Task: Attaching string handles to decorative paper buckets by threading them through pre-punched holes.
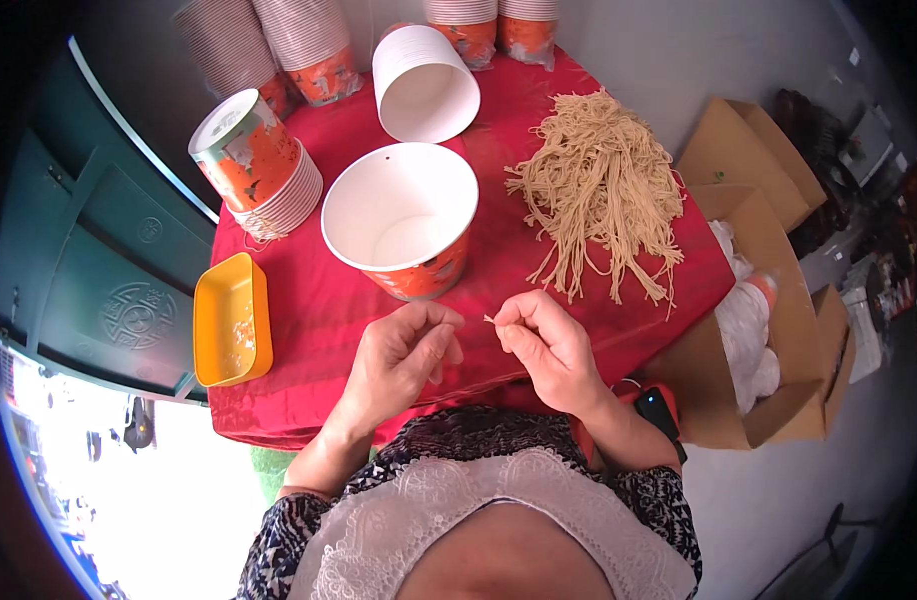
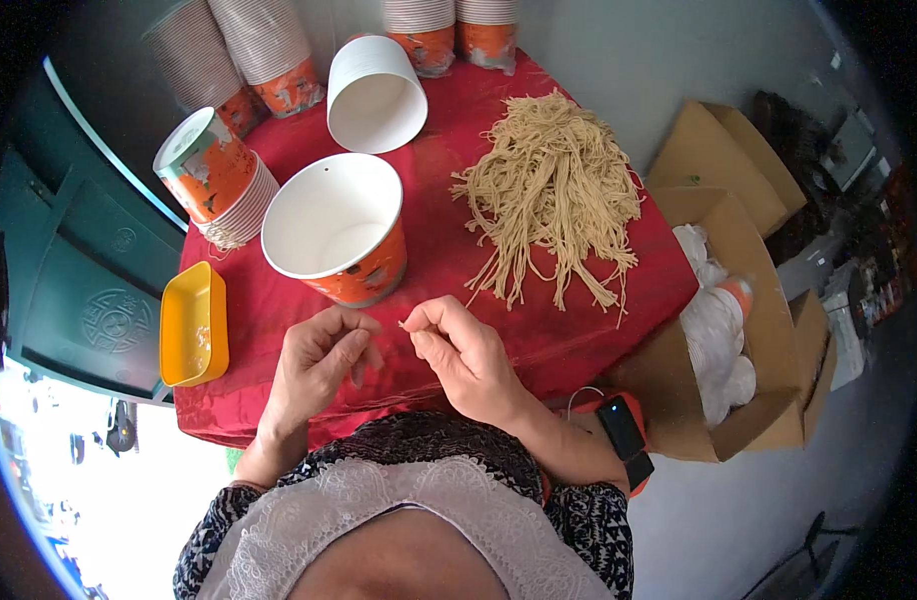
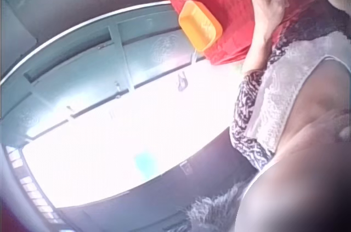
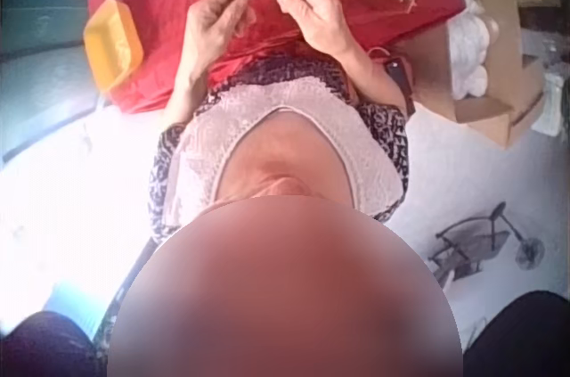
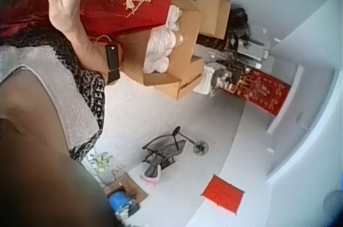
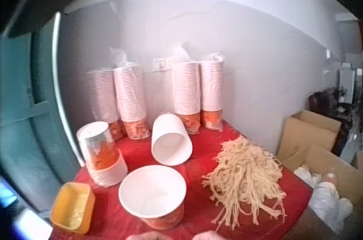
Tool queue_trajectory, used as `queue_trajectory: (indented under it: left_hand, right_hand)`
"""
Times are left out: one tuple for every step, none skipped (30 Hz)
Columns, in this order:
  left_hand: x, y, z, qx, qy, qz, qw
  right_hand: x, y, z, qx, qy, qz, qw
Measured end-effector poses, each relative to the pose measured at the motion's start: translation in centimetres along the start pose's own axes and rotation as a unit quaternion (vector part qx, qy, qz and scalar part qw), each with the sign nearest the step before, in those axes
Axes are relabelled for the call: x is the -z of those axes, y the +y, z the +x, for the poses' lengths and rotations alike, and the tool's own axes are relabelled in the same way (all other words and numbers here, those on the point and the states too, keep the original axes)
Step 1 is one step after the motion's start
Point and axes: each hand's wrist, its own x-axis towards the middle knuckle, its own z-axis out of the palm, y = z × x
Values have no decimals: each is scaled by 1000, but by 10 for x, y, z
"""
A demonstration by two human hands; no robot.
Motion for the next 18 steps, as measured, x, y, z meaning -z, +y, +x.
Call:
queue_trajectory:
  left_hand:
    - [-1, 1, -1, -11, 6, -9, 1000]
    - [-2, 2, -1, -22, 11, -17, 1000]
    - [-2, 2, -1, -22, 14, -17, 1000]
    - [-3, 3, -1, -27, 18, -10, 999]
    - [-3, 3, -1, -31, 22, -4, 999]
    - [-2, 2, 1, -32, 24, -4, 999]
    - [-1, -1, 3, -13, 14, 13, 1000]
    - [-1, -3, 5, 6, 4, 29, 1000]
    - [-1, -3, 7, 6, 6, 30, 1000]
    - [-2, -3, 10, 4, -5, 25, 1000]
    - [-3, -3, 11, 1, -15, 21, 1000]
    - [-5, -4, 13, 1, -15, 21, 1000]
    - [-8, -6, 15, -2, -17, -21, 1000]
    - [-9, -8, 16, -5, -18, -62, 998]
    - [-8, -12, 17, -6, -19, -62, 998]
    - [-7, -18, 17, -32, -22, -47, 998]
    - [-6, -21, 17, -59, -25, -32, 997]
    - [-6, -20, 16, -58, -26, -32, 997]
  right_hand:
    - [-2, 3, 1, 1, -2, 2, 1000]
    - [-4, 6, 1, 5, 6, 19, 1000]
    - [-6, 8, 2, 7, 14, 36, 999]
    - [-8, 9, 2, 8, 11, 37, 999]
    - [-9, 9, 3, 7, 10, 48, 999]
    - [-10, 9, 3, 5, 9, 58, 998]
    - [-11, 9, 3, 6, 7, 58, 998]
    - [-12, 7, 3, 13, 1, 31, 999]
    - [-13, 6, 4, 19, -5, 5, 1000]
    - [-14, 5, 4, 20, -5, 6, 1000]
    - [-16, 3, 4, 27, -10, -12, 1000]
    - [-17, 2, 5, 35, -13, -30, 999]
    - [-17, 1, 5, 35, -14, -30, 999]
    - [-18, 1, 5, 39, -15, -41, 998]
    - [-18, 0, 5, 43, -15, -53, 998]
    - [-18, 1, 5, 43, -15, -52, 998]
    - [-19, 3, 5, 48, -6, -59, 997]
    - [-20, 4, 5, 52, 4, -66, 996]
